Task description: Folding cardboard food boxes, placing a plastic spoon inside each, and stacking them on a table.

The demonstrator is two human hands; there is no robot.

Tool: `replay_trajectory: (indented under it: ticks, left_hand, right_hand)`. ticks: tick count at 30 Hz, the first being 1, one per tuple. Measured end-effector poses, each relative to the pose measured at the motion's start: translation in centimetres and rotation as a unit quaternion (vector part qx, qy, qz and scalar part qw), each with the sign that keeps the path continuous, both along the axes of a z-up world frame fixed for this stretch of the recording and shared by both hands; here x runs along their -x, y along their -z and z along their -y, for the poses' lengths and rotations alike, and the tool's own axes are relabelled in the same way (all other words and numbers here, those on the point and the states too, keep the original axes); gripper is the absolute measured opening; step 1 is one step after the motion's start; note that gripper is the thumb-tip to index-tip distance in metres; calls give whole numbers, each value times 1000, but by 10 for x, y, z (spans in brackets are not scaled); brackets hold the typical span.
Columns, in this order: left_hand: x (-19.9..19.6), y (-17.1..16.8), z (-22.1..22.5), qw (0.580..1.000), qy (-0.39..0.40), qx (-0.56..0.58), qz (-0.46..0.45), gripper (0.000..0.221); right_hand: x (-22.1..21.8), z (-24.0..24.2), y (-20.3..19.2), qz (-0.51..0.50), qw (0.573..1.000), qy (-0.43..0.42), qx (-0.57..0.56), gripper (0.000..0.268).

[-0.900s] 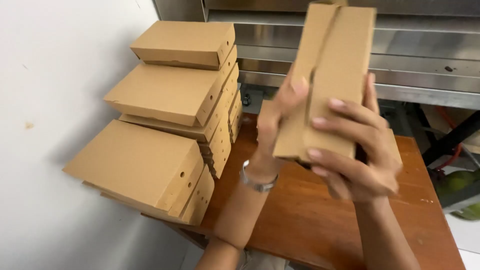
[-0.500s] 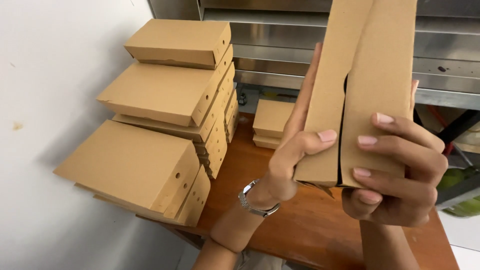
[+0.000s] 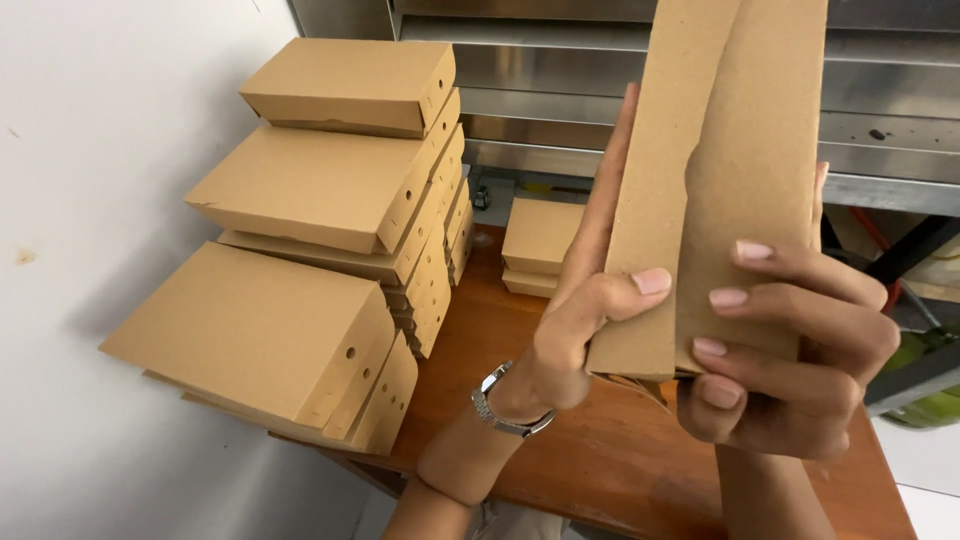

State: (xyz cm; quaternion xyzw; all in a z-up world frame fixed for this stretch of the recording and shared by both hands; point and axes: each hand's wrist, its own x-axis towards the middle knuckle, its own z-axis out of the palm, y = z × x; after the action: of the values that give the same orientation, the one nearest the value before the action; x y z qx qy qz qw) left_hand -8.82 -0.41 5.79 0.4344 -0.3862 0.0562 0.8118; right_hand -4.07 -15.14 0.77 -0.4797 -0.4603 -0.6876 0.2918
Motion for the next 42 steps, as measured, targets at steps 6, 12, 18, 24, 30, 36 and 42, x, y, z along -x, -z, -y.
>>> replay_trajectory:
  ticks: [6, 12, 18, 24, 30, 36, 42]
  left_hand:
    - [2, -3, 5, 999, 42, 12, -32, 95]
    - [2, 0, 4, 999, 36, -6, 4, 91]
    - [-5, 7, 5, 996, 55, -52, 41, 94]
    - [-31, 26, 8, 938, -158, -236, 199, 71]
    - [-62, 40, 7, 855, -267, -318, 310, 73]
    - [-71, 29, 9, 653, -402, -522, 373, 99]
    - [-84, 73, -34, 871, -95, -420, 236, 124]
  right_hand:
    - [8, -7, -2, -40, 999, -10, 24, 23]
    - [2, -24, -4, -27, 994, -72, -76, 28]
    - [3, -27, 6, -163, 956, -245, 9, 74]
    - [31, -21, -6, -389, 890, -210, -112, 82]
    - [7, 3, -11, -387, 845, -281, -240, 95]
    - [-27, 47, -23, -510, 811, -166, -235, 38]
    - [-48, 77, 18, -684, 550, -263, -400, 21]
